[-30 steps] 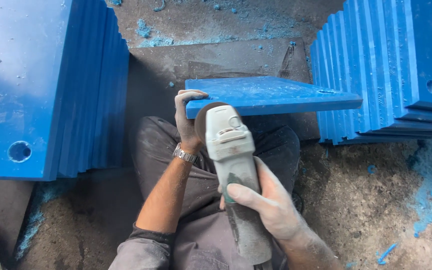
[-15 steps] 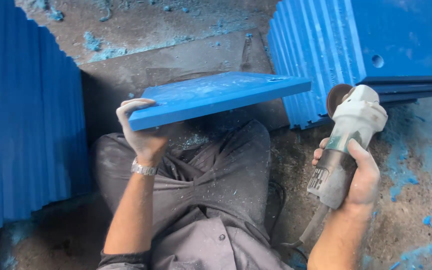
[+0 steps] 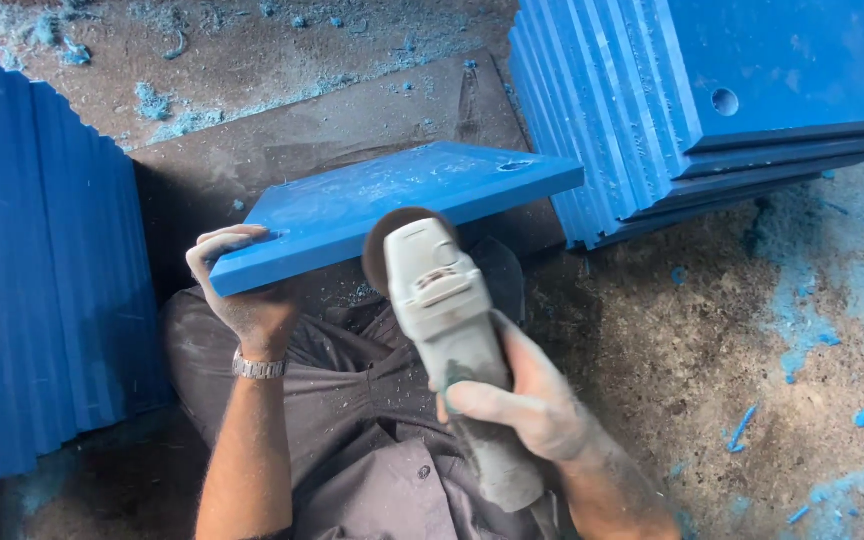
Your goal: Using an angle grinder to smooth the edges of blue plastic plates on a manufacturing floor.
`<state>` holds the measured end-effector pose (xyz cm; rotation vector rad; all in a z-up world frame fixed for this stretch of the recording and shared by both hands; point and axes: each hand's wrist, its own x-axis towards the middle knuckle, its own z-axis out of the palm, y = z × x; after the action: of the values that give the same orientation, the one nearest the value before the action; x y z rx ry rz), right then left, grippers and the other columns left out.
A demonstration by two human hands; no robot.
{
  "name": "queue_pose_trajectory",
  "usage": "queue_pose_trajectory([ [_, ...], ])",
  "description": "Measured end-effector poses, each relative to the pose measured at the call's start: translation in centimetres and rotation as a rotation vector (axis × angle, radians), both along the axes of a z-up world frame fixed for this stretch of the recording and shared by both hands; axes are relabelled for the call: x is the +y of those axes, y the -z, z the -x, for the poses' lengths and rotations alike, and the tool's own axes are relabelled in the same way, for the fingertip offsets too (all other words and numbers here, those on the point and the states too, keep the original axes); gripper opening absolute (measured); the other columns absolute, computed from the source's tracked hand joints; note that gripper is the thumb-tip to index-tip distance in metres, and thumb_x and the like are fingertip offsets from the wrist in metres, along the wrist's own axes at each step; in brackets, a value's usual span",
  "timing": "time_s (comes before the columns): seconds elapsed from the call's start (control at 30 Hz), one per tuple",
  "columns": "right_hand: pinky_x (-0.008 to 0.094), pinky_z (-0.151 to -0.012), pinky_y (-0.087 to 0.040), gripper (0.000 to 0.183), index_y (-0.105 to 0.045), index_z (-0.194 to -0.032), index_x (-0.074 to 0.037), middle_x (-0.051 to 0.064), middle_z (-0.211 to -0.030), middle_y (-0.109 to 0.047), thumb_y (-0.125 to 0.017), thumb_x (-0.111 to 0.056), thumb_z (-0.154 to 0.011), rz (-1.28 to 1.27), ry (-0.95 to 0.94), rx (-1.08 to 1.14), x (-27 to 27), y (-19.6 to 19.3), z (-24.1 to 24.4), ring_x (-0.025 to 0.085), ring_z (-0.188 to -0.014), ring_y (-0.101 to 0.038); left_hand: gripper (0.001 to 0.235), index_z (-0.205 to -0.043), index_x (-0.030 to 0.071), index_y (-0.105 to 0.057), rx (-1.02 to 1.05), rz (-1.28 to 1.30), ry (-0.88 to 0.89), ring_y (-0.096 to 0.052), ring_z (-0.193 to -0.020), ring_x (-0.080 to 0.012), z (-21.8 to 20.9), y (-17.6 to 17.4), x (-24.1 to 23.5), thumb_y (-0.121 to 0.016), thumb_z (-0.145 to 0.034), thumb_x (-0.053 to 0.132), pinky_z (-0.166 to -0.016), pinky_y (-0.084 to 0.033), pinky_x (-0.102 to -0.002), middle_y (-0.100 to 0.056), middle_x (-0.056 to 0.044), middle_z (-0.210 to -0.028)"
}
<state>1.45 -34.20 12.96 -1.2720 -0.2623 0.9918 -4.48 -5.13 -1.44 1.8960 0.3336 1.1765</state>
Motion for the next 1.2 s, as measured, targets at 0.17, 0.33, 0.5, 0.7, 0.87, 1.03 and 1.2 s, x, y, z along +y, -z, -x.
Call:
queue_pose_trajectory([
  [0.17,0.034,-0.080,-0.059,0.064,-0.047,-0.136,0.007,0.014,-0.100,-0.067,-0.074,-0.020,-0.085,0.036,-0.067,0.054,1.2,-0.2,0.6,0.020,-0.087,-0.070,0.067,-0.122,0.011,-0.043,-0.014,0.004,0.030,-0.059,-0.109,-0.0203,0.1,0.2,-0.1,-0.094,-0.079,0.013,-0.102,-0.052,-0.036,-0.059,-0.009,-0.122],
  [0.33,0.041,-0.069,-0.061,0.057,-0.051,-0.129,0.009,0.020,-0.098,-0.070,-0.070,-0.020,-0.084,-0.033,0.210,0.061,-2.1,0.0,-1.3,0.026,-0.079,-0.072,0.069,-0.125,0.012,-0.042,0.013,0.007,0.024,-0.060,-0.112,-0.0190,0.3,0.8,0.1,-0.096,-0.082,0.013,-0.107,-0.051,-0.036,-0.059,-0.008,-0.119],
  [0.5,0.042,-0.067,-0.060,0.050,-0.053,-0.129,0.008,0.020,-0.099,-0.068,-0.063,-0.024,-0.090,0.028,0.566,0.013,-6.6,0.9,-4.7,0.027,-0.077,-0.070,0.077,-0.124,0.012,-0.043,-0.014,0.029,0.040,-0.060,-0.112,-0.0196,0.3,0.7,-0.1,-0.101,-0.075,0.014,-0.106,-0.051,-0.035,-0.061,-0.008,-0.118],
  [0.7,0.042,-0.077,-0.059,0.061,-0.049,-0.137,0.013,0.024,-0.111,-0.065,-0.061,-0.026,-0.091,-0.080,0.775,-0.126,-12.5,4.1,-4.3,0.032,-0.092,-0.067,0.078,-0.121,0.011,-0.041,0.005,0.035,0.019,-0.061,-0.112,-0.0191,0.0,0.8,0.5,-0.104,-0.074,0.013,-0.109,-0.049,-0.035,-0.061,-0.007,-0.119],
  [0.87,0.046,-0.084,-0.059,0.083,-0.038,-0.151,0.013,0.029,-0.127,-0.059,-0.064,-0.026,-0.084,-0.344,0.826,-0.203,-16.9,7.8,-1.2,0.035,-0.109,-0.063,0.078,-0.127,0.010,-0.040,0.017,0.009,0.021,-0.058,-0.111,-0.0195,-0.7,0.0,2.2,-0.104,-0.083,0.006,-0.108,-0.047,-0.034,-0.058,-0.007,-0.118],
  [1.03,0.048,-0.074,-0.060,0.079,-0.039,-0.151,0.006,0.027,-0.118,-0.061,-0.059,-0.019,-0.078,-0.046,0.972,-0.068,-20.7,11.3,-0.2,0.037,-0.100,-0.066,0.077,-0.142,0.008,-0.043,-0.017,-0.477,-0.210,-0.056,-0.118,-0.0289,-4.4,-6.4,3.8,-0.096,-0.087,0.019,-0.104,-0.051,-0.040,-0.052,-0.015,-0.130],
  [1.2,0.048,-0.086,-0.055,0.088,-0.035,-0.154,0.003,0.029,-0.121,-0.064,-0.073,-0.020,-0.077,0.597,0.971,-0.214,-23.1,21.0,-1.3,0.038,-0.101,-0.065,0.051,-0.135,0.007,-0.062,0.354,-0.875,-0.411,-0.064,-0.106,-0.0245,-6.3,-0.6,11.6,-0.082,-0.096,0.033,-0.090,-0.052,-0.035,-0.066,-0.010,-0.118],
])
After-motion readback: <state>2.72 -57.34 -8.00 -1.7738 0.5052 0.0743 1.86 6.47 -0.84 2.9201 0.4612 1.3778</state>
